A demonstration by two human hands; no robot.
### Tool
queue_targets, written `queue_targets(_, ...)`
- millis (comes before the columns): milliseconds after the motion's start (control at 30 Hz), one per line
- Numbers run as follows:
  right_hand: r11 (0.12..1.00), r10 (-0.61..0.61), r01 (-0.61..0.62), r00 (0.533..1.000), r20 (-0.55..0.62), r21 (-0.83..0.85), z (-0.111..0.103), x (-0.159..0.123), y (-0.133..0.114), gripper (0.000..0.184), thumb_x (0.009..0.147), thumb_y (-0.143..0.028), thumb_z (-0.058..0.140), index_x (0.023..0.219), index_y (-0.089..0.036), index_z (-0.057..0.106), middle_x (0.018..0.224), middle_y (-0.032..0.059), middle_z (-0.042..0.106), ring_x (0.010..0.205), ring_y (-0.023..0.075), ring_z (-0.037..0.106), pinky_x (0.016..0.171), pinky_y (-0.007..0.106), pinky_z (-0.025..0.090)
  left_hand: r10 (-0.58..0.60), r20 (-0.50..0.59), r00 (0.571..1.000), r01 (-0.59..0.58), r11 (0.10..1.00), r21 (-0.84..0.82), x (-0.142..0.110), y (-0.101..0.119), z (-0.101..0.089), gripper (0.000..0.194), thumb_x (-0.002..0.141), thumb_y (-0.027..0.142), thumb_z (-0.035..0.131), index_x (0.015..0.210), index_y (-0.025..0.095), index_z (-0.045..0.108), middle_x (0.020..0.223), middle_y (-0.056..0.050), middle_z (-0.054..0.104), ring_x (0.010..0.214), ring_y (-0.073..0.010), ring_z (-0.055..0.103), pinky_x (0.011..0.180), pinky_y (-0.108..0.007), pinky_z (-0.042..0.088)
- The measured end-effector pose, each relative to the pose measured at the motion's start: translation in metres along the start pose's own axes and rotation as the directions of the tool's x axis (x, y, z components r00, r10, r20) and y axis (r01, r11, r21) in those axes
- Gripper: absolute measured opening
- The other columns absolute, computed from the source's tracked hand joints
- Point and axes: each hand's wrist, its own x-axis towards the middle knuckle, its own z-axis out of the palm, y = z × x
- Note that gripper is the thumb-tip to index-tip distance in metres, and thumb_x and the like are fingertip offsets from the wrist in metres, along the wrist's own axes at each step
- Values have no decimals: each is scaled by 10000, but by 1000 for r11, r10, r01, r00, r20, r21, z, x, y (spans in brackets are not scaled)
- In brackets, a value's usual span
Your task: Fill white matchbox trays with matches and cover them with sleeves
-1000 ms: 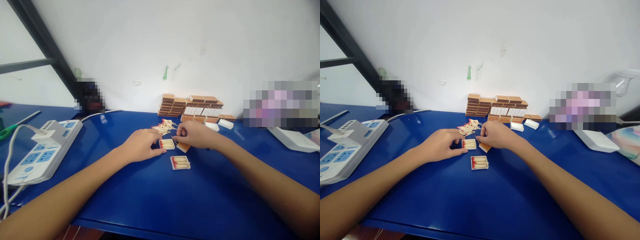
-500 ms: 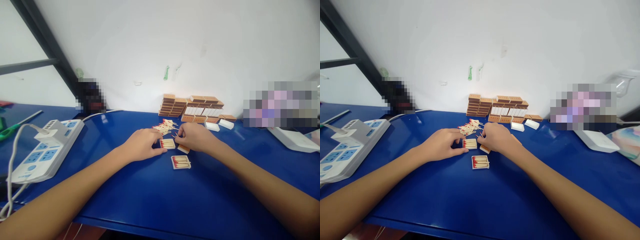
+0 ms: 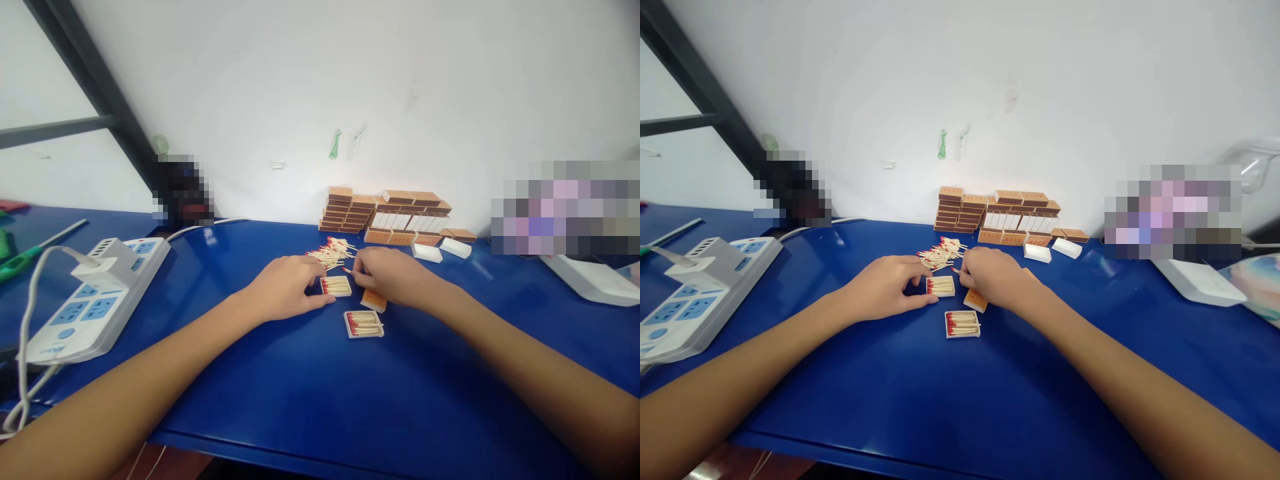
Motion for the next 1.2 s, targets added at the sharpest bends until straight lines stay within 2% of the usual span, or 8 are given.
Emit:
queue_targets(167, 999, -42, 42, 999, 11, -7, -2, -1, 3, 100, 873, -173, 600, 783, -190, 639, 861, 79, 690, 737, 199, 613, 602, 296, 362, 1, -3, 1000, -1, 1000, -2, 0, 0, 0, 324, 929, 508, 674, 921, 185, 693, 848, -30, 679, 750, -179, 606, 624, -305, 383)
queue_targets(300, 979, -156, 165, 985, -78, 119, -2, -3, 2, 72, 899, -207, 595, 831, -200, 618, 856, 41, 663, 719, 170, 568, 622, 283, 363, -4, 6, 1000, 4, 1000, -6, 0, 1, 0, 297, 930, 481, 684, 910, 184, 683, 863, -34, 687, 760, -179, 609, 639, -300, 391)
queue_targets(500, 935, -303, 307, 952, -50, 178, -2, -5, -6, 125, 983, -256, 558, 909, -209, 647, 886, 39, 668, 793, 184, 566, 656, 290, 355, -16, 18, 1000, 16, 1000, -24, 0, 0, -2, 331, 920, 504, 684, 861, 181, 645, 829, -25, 676, 715, -167, 582, 612, -293, 366)
queue_targets(667, 906, -304, 312, 950, -72, 288, -11, -5, 3, 194, 974, -401, 618, 935, -222, 681, 834, 13, 635, 709, 157, 526, 615, 289, 340, -5, 30, 1000, 7, 999, -49, 0, 2, -6, 325, 903, 490, 702, 801, 189, 634, 765, -8, 654, 671, -153, 558, 574, -293, 325)
queue_targets(800, 910, -295, 280, 955, 5, 307, -10, -6, -1, 181, 961, -351, 610, 860, -213, 672, 825, 14, 638, 708, 152, 528, 623, 288, 347, -8, 37, 999, 10, 999, -47, -1, 3, -6, 355, 906, 486, 697, 757, 183, 587, 753, -7, 644, 652, -145, 533, 565, -294, 307)
queue_targets(1033, 896, -281, 267, 960, -13, 354, -5, -5, -2, 211, 967, -387, 605, 860, -210, 649, 783, 11, 628, 680, 152, 512, 605, 285, 339, -14, 39, 999, 16, 999, -41, 0, 2, -4, 371, 906, 509, 696, 767, 181, 595, 754, -2, 638, 651, -142, 523, 575, -291, 304)
queue_targets(1100, 890, -256, 254, 966, -45, 379, -6, -1, 7, 254, 972, -434, 597, 859, -215, 659, 719, -1, 606, 636, 151, 500, 586, 287, 333, -14, 40, 999, 15, 999, -36, 0, 2, -4, 376, 908, 507, 695, 762, 180, 583, 746, -1, 637, 646, -141, 525, 573, -290, 301)
queue_targets(1200, 942, -97, 150, 978, -183, 299, -7, 9, 25, 213, 957, -384, 602, 869, -207, 680, 695, 6, 606, 633, 162, 521, 595, 297, 341, 2, 35, 999, -1, 999, -35, -1, 3, -4, 360, 916, 493, 691, 764, 182, 590, 754, -3, 649, 670, -148, 552, 579, -289, 307)
